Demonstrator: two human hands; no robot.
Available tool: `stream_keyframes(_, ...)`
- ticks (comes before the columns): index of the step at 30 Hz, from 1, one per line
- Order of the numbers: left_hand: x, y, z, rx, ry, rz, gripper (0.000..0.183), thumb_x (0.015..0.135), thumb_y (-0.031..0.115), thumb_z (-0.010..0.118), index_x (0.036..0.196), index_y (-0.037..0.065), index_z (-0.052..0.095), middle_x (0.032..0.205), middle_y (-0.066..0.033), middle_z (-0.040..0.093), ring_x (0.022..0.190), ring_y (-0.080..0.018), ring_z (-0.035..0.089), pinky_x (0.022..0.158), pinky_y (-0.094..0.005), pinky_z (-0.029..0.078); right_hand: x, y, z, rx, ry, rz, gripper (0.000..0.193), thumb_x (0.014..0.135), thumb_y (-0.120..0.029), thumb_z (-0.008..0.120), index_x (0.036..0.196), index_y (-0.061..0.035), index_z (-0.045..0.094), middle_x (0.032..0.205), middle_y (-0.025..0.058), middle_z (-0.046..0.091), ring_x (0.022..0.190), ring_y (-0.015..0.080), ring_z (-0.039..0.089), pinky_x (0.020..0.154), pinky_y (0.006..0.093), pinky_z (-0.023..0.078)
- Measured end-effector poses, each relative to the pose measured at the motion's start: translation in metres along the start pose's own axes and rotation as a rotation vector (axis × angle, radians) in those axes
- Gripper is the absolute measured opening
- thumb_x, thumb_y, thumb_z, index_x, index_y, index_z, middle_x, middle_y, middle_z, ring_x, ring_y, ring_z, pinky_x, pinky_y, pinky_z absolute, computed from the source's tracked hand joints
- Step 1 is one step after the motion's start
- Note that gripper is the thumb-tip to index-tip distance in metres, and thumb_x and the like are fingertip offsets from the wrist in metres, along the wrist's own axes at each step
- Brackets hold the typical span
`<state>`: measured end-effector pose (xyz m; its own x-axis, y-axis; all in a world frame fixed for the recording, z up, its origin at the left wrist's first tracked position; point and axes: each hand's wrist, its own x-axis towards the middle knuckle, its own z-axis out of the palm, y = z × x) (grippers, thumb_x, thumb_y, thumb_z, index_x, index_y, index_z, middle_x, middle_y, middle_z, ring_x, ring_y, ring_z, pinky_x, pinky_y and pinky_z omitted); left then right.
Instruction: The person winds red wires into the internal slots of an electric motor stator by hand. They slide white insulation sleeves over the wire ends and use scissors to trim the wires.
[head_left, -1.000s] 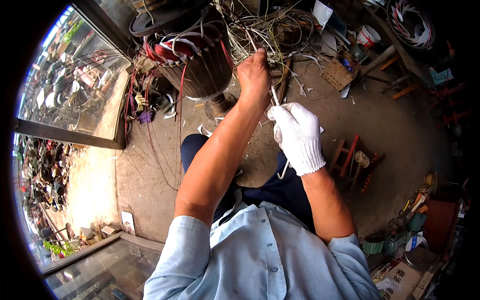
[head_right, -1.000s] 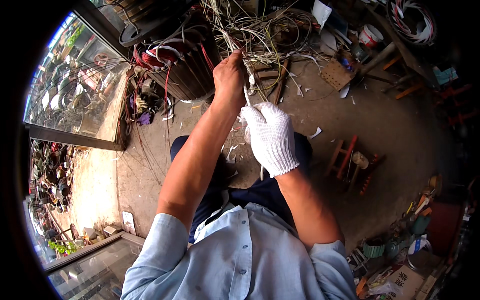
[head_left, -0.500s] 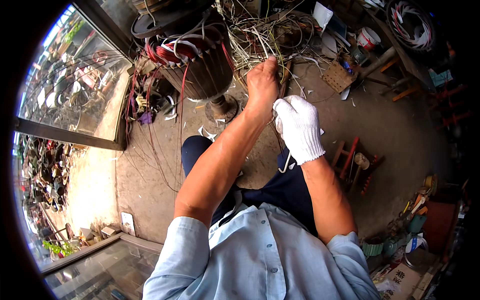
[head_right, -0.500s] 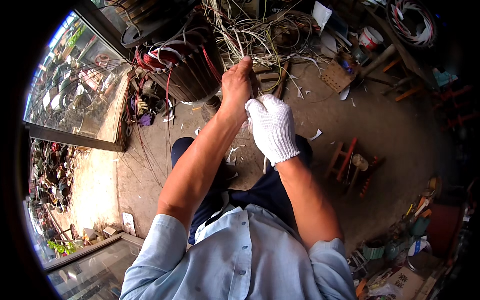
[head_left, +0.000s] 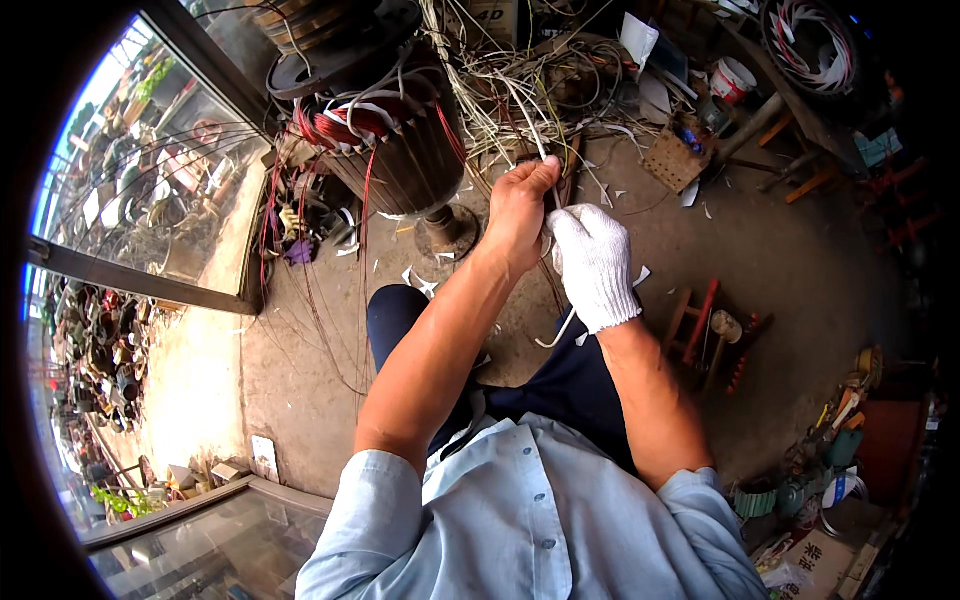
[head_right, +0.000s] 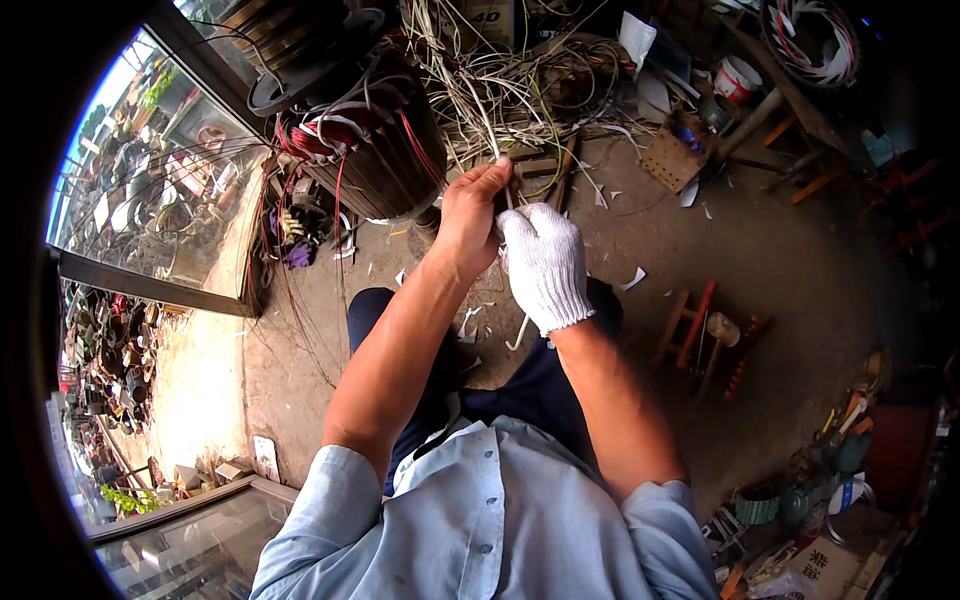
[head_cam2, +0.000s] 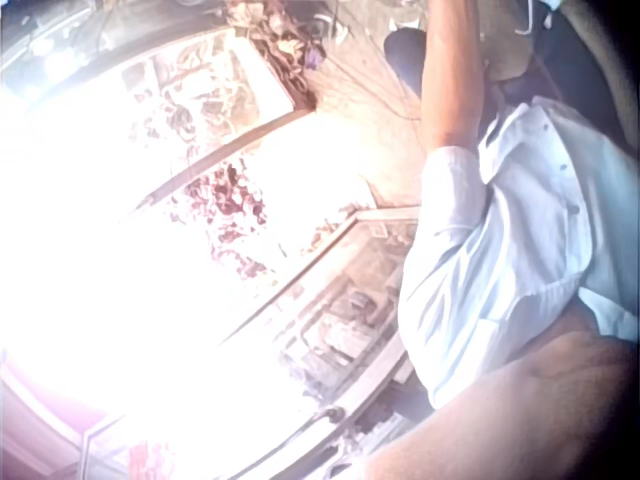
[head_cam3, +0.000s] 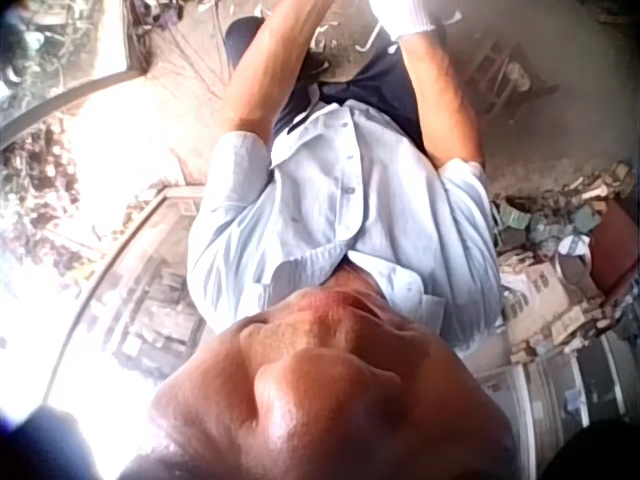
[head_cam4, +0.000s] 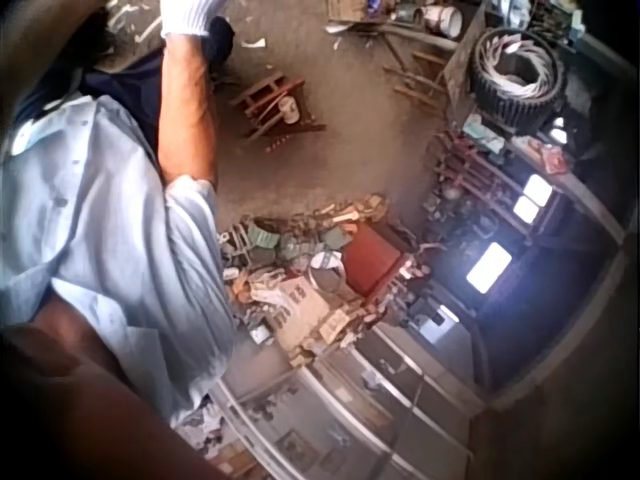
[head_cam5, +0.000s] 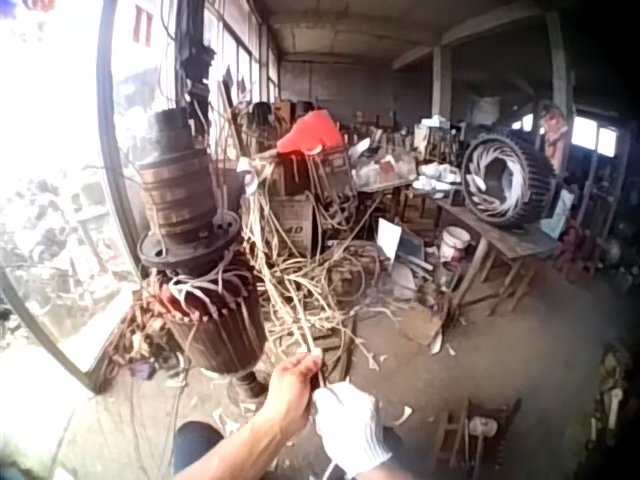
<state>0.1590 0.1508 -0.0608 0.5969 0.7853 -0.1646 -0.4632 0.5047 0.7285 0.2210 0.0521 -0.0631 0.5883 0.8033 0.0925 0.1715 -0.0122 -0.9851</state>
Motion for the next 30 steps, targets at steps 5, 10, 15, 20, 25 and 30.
stream_keyframes(5,0.032,0.023,0.001,-0.007,0.101,0.053,0.026,0.103,0.027,0.057,0.083,0.009,0.056,0.068,-0.0002,0.054,0.055,-0.0143,0.053,0.053,-0.0297,0.048,-0.016,-0.002,0.005,-0.061,-0.047,-0.033,0.018,0.094,-0.015,0.063,0.085,-0.0004,0.069,0.061,0.0028,0.059,0.051,0.0089,0.052,0.049,0.0271,0.040)
stream_keyframes(10,0.005,0.006,0.011,0.100,0.081,0.022,0.031,0.102,0.034,0.059,0.083,0.010,0.059,0.071,0.0003,0.058,0.055,-0.0110,0.050,0.050,-0.0268,0.040,-0.015,-0.008,-0.002,-0.055,-0.021,0.075,0.028,0.095,-0.024,0.063,0.082,0.0006,0.067,0.058,0.0113,0.061,0.053,0.0202,0.060,0.053,0.0356,0.046)
stream_keyframes(15,0.011,0.004,-0.003,0.127,0.014,0.100,0.031,0.102,0.033,0.060,0.086,0.007,0.061,0.070,0.0015,0.057,0.057,-0.0084,0.048,0.052,-0.0251,0.040,-0.033,-0.028,-0.009,0.051,-0.066,0.154,0.023,0.096,-0.021,0.063,0.088,-0.0001,0.068,0.058,0.0068,0.062,0.051,0.0136,0.058,0.050,0.0300,0.045)
stream_keyframes(20,0.001,-0.002,0.008,0.138,0.060,0.130,0.033,0.102,0.035,0.059,0.080,0.012,0.054,0.065,0.0013,0.052,0.052,-0.0085,0.044,0.046,-0.0250,0.035,-0.048,-0.020,-0.012,0.103,-0.056,0.156,0.020,0.095,-0.018,0.065,0.092,0.0010,0.068,0.059,0.0047,0.061,0.050,0.0117,0.056,0.050,0.0284,0.044)
stream_keyframes(25,0.002,-0.008,0.009,0.166,0.116,0.164,0.031,0.103,0.035,0.057,0.080,0.014,0.052,0.061,0.0036,0.047,0.047,-0.0080,0.039,0.043,-0.0253,0.030,-0.040,-0.022,-0.007,0.077,-0.037,0.158,0.021,0.095,-0.018,0.064,0.086,0.0016,0.065,0.057,0.0056,0.060,0.050,0.0128,0.056,0.051,0.0296,0.044)
stream_keyframes(30,0.005,-0.014,0.008,0.079,0.068,0.147,0.032,0.102,0.033,0.059,0.078,0.014,0.051,0.059,0.0057,0.041,0.045,-0.0068,0.034,0.041,-0.0252,0.027,-0.028,-0.012,-0.006,0.042,-0.032,0.138,0.022,0.092,-0.017,0.064,0.080,0.0006,0.064,0.056,0.0061,0.059,0.050,0.0140,0.056,0.051,0.0309,0.044)
